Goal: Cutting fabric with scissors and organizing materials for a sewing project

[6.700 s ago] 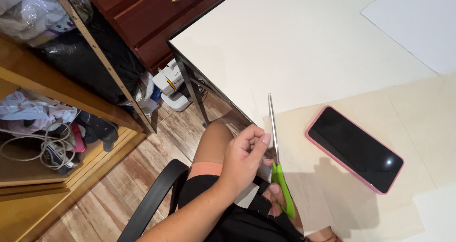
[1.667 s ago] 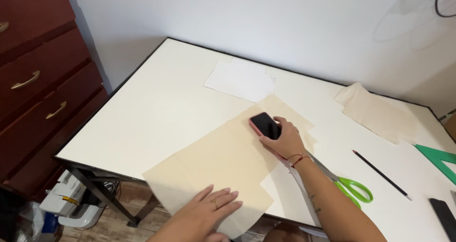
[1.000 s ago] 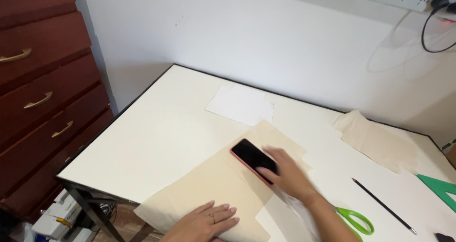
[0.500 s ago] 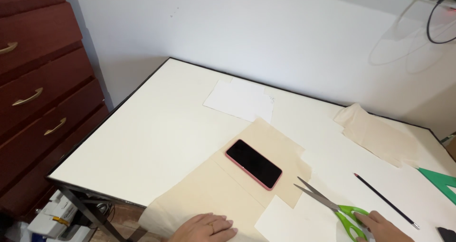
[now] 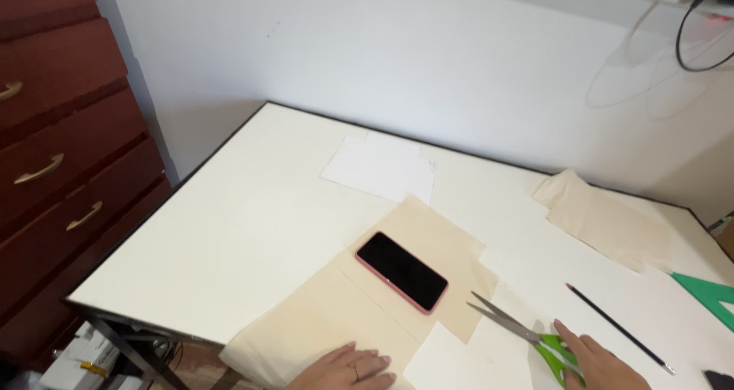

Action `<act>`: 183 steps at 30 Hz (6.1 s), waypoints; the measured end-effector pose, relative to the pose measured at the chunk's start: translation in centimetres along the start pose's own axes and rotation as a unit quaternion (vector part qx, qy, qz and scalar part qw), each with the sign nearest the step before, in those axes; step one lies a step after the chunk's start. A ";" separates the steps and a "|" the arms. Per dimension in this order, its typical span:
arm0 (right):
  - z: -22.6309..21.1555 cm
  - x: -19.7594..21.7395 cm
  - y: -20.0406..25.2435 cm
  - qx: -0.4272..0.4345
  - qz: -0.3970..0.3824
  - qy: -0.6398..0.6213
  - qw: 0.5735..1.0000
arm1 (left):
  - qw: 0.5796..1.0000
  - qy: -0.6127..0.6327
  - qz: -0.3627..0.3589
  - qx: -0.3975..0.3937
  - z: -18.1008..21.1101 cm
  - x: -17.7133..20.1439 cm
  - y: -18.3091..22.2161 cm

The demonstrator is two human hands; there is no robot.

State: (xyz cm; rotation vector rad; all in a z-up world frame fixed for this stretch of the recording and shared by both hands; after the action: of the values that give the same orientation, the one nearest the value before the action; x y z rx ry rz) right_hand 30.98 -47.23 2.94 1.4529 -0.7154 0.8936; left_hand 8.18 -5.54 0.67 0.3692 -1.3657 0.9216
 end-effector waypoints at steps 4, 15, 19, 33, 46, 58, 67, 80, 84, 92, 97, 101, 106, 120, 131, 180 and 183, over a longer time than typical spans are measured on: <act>-0.7 0.3 1.3 -0.005 0.045 0.039 0.998 | 1.000 0.000 0.006 0.000 -0.1 -1.1 0.4; -1.8 1.6 4.0 -0.031 0.081 0.074 0.993 | 0.998 -0.009 0.061 -0.010 0.5 0.3 0.8; 1.5 -0.7 -0.4 0.047 0.121 0.029 0.991 | 0.998 -0.013 0.067 0.000 -0.9 -1.4 0.9; -6.0 -0.4 11.2 0.025 -0.145 -0.483 0.863 | 0.961 -0.076 0.261 0.059 5.2 9.8 -0.7; -8.6 -4.8 9.8 0.114 -0.391 -0.577 0.709 | 0.947 -0.057 0.311 0.054 4.7 10.8 -1.2; -16.8 -1.4 10.0 0.176 -0.394 -0.471 0.769 | 0.951 -0.066 0.294 0.060 4.2 10.7 -2.0; -16.7 -0.9 9.7 0.138 -0.405 -0.485 0.763 | 0.948 -0.103 0.298 0.047 4.5 10.7 -2.5; -16.6 -1.9 8.6 0.111 -0.427 -0.512 0.737 | 0.952 -0.095 0.289 0.044 4.3 10.9 -2.8; -16.6 -2.1 8.9 0.061 -0.428 -0.542 0.721 | 0.952 -0.093 0.287 0.044 4.3 10.9 -2.8; -16.8 -1.1 8.8 0.102 -0.407 -0.458 0.784 | 0.952 -0.091 0.290 0.044 4.3 11.0 -2.8; -16.7 -1.3 8.7 0.090 -0.412 -0.477 0.771 | 0.952 -0.091 0.290 0.041 4.2 10.9 -2.8; -16.8 -1.1 8.7 0.105 -0.403 -0.456 0.787 | 0.952 -0.091 0.290 0.040 4.2 10.9 -2.8; -16.8 -1.4 8.3 0.129 -0.416 -0.473 0.766 | 0.951 -0.090 0.293 0.041 4.2 11.1 -2.9; -16.1 -2.3 8.1 0.067 -0.422 -0.513 0.744 | 0.952 -0.098 0.287 0.043 4.1 10.8 -2.8; -15.3 -2.7 7.9 0.052 -0.382 -0.480 0.788 | 0.956 -0.103 0.269 0.052 4.3 10.6 -2.6; -19.8 -0.8 8.8 0.144 -0.369 -0.460 0.795 | 0.956 -0.074 0.280 0.042 4.2 10.6 -1.8; -19.7 -1.0 8.3 0.145 -0.360 -0.459 0.799 | 0.956 -0.074 0.280 0.037 4.3 10.7 -1.8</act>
State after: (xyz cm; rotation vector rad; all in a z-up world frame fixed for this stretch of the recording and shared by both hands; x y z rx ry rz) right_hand 21.17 -28.45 5.95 2.2308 -0.6145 -0.3868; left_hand 5.94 -5.96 12.08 0.1037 -1.6123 1.4374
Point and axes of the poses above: each hand's wrist, its own y-axis away from the middle knuckle, its own x-axis out of the back of the hand, z = x × y, the point moved 7 cm from there along -y, towards the middle knuckle, and after that the axes turned 12 degrees about -y, right-handed, at the moved point
